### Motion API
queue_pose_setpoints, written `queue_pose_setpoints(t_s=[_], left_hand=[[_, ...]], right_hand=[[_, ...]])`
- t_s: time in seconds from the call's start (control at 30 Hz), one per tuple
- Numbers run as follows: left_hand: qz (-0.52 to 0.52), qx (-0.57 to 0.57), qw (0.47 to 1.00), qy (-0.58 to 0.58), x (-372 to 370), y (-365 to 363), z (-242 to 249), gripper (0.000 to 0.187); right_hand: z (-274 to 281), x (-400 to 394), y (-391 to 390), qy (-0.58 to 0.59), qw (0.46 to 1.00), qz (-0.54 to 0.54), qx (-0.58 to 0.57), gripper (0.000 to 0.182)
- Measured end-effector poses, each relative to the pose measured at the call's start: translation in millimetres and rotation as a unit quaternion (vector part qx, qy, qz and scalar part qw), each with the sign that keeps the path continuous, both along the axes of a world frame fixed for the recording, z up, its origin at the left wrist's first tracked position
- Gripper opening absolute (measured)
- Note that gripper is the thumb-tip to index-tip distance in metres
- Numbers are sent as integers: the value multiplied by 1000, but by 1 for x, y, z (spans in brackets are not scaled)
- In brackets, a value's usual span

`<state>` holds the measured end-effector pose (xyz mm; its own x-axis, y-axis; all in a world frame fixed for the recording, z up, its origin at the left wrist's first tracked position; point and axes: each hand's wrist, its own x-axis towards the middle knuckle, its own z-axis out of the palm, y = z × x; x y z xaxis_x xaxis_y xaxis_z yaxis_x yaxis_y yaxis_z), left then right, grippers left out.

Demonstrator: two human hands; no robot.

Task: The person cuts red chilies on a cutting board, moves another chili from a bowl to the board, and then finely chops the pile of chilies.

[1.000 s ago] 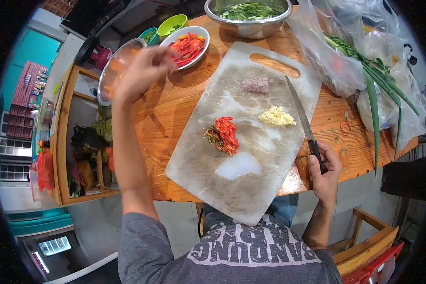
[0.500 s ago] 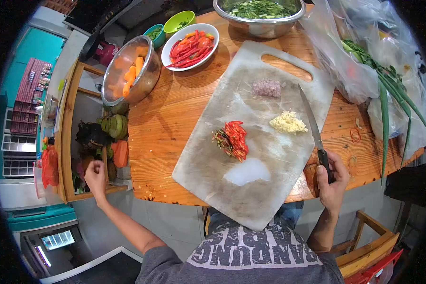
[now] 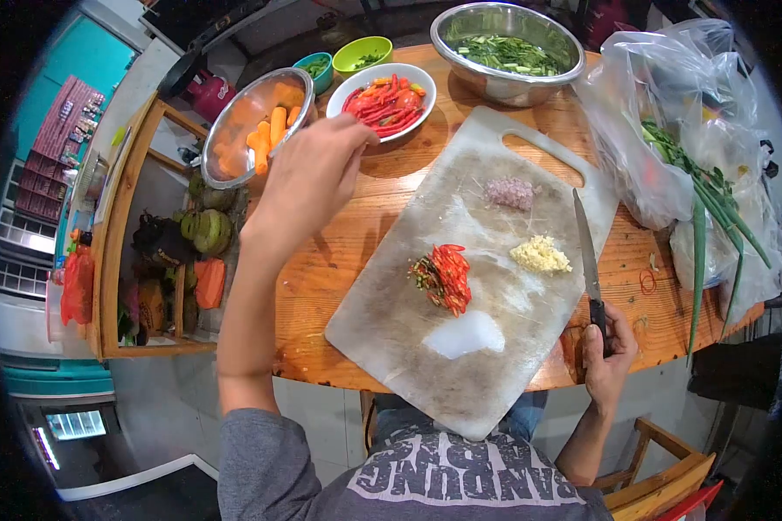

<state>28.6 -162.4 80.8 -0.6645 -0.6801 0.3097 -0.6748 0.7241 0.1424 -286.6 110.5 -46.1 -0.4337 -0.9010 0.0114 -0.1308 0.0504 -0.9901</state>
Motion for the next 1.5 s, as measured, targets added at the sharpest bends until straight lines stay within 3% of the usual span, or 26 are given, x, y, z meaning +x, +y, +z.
queue_pose_setpoints(t_s=[0.13,0.33,0.47,0.57,0.67,0.77,0.87,0.9,1.0,1.1,1.2,1.33,1.5], left_hand=[[15,35,998,-48,-11,-55,-29,19],[-5,49,998,-37,-9,-78,-48,24],[-30,-2,996,-82,-13,-87,-46,22],[5,75,990,-122,-20,-89,-32,20],[22,132,989,-63,-19,-88,-23,19],[-17,135,988,65,-7,-88,-20,20],[-35,175,979,96,8,-110,-14,22],[43,234,968,79,-1,-95,4,21],[10,283,946,158,4,-107,-8,19],[28,222,961,164,-3,-107,-17,22],[57,99,993,31,-5,-109,-25,23],[41,-60,996,-50,-17,-104,-35,30],[-9,76,994,-80,-12,-106,-42,20]], right_hand=[[3,0,2,-11,1000,3,25,32],[5,0,-1,-11,1000,-1,22,31],[7,1,1,-20,1000,3,20,31],[4,-1,3,-21,1000,13,14,33],[6,1,0,-11,1000,11,0,34],[6,1,0,-14,1000,7,0,34],[5,1,0,-13,1000,8,0,34],[5,1,-1,-15,1000,8,1,34],[5,1,0,-20,1000,9,2,33],[3,2,0,-16,1000,7,-5,33],[0,0,1,-10,1000,11,-6,33],[8,2,-1,1,1000,19,-6,34],[6,3,-1,-14,1000,11,-5,35]])
